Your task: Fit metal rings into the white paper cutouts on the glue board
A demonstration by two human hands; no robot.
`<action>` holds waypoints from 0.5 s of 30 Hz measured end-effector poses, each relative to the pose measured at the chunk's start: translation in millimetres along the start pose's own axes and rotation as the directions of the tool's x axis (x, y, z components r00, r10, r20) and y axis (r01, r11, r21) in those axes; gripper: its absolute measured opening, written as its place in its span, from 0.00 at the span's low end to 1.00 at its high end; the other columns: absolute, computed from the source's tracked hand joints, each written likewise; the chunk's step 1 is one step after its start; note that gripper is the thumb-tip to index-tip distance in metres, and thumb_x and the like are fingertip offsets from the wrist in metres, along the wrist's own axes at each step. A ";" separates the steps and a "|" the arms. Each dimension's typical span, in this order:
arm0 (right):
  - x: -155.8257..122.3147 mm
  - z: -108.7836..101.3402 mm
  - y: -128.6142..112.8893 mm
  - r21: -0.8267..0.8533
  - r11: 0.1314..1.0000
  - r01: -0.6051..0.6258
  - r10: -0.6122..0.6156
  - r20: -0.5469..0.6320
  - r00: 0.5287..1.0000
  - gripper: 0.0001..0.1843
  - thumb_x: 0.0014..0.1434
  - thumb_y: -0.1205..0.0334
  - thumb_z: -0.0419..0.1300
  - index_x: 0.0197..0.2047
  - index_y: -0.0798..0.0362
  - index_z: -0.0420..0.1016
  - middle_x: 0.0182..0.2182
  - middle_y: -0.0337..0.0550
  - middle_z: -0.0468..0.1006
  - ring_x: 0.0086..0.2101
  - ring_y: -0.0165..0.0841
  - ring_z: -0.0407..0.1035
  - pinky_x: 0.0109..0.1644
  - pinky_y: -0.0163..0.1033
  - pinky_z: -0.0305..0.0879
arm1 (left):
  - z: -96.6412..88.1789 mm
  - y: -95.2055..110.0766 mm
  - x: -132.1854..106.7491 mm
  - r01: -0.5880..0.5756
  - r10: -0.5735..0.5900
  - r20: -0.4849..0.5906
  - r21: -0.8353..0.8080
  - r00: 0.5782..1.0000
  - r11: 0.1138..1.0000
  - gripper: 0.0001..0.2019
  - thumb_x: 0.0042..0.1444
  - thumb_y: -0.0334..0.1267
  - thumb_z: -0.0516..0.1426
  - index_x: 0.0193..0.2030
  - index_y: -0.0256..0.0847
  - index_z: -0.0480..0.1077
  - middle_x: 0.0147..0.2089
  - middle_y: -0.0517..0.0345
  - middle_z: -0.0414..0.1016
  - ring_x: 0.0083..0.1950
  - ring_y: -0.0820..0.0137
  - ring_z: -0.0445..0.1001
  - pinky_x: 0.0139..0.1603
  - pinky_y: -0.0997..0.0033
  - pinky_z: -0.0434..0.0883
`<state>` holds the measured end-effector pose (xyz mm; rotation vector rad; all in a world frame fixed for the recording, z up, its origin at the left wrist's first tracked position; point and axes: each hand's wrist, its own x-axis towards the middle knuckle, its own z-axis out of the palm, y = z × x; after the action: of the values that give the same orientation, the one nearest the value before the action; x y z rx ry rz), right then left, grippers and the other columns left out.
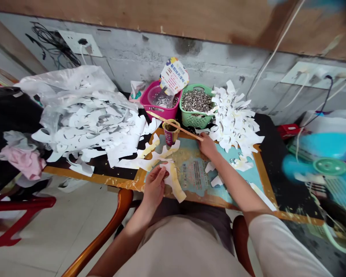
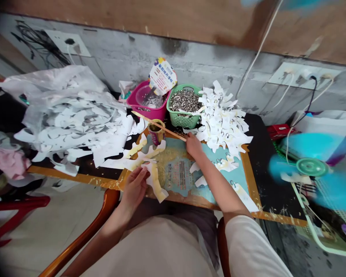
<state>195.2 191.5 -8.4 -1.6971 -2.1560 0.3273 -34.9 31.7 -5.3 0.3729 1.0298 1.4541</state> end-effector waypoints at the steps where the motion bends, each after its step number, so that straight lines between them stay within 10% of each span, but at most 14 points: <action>1: 2.5 0.2 0.2 -0.006 1.000 0.011 -0.011 0.011 1.000 0.10 0.66 0.69 0.52 0.43 0.60 0.75 0.45 0.56 0.73 0.43 0.36 0.66 0.47 0.35 0.60 | 0.0 0.8 0.0 -0.013 0.013 0.005 0.001 1.000 1.000 0.17 0.38 0.42 0.74 0.34 0.39 0.79 0.31 0.63 0.77 0.30 0.81 0.72 0.33 0.84 0.68; 8: -25.5 0.8 -13.5 0.020 1.000 -0.006 0.006 -0.003 1.000 0.11 0.65 0.70 0.49 0.41 0.58 0.73 0.44 0.60 0.75 0.43 0.43 0.70 0.45 0.42 0.64 | -4.5 2.9 -0.6 -0.080 0.078 0.035 0.064 0.996 0.995 0.14 0.42 0.41 0.72 0.36 0.40 0.80 0.36 0.60 0.78 0.30 0.80 0.71 0.35 0.81 0.69; 12: -65.6 -3.8 -29.1 0.210 0.978 -0.020 0.026 -0.022 0.999 0.12 0.67 0.65 0.48 0.49 0.53 0.69 0.35 0.45 0.78 0.34 0.36 0.74 0.43 0.41 0.68 | -3.8 2.3 -5.4 -0.083 0.077 0.064 0.098 0.995 0.992 0.14 0.45 0.41 0.71 0.39 0.40 0.80 0.33 0.61 0.78 0.31 0.80 0.71 0.36 0.82 0.69; 15: -92.4 -9.2 -47.3 0.721 0.682 -0.125 0.107 0.071 0.992 0.13 0.64 0.59 0.53 0.51 0.49 0.68 0.28 0.37 0.77 0.27 0.32 0.73 0.36 0.39 0.71 | -0.9 1.8 -9.8 -0.092 0.082 0.084 0.132 0.993 0.987 0.13 0.48 0.42 0.69 0.40 0.40 0.79 0.32 0.62 0.77 0.31 0.79 0.72 0.36 0.82 0.69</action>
<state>176.2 90.0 5.4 -1.3347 -1.5750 1.0846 -34.7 22.7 -1.0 0.5745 1.0632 1.4393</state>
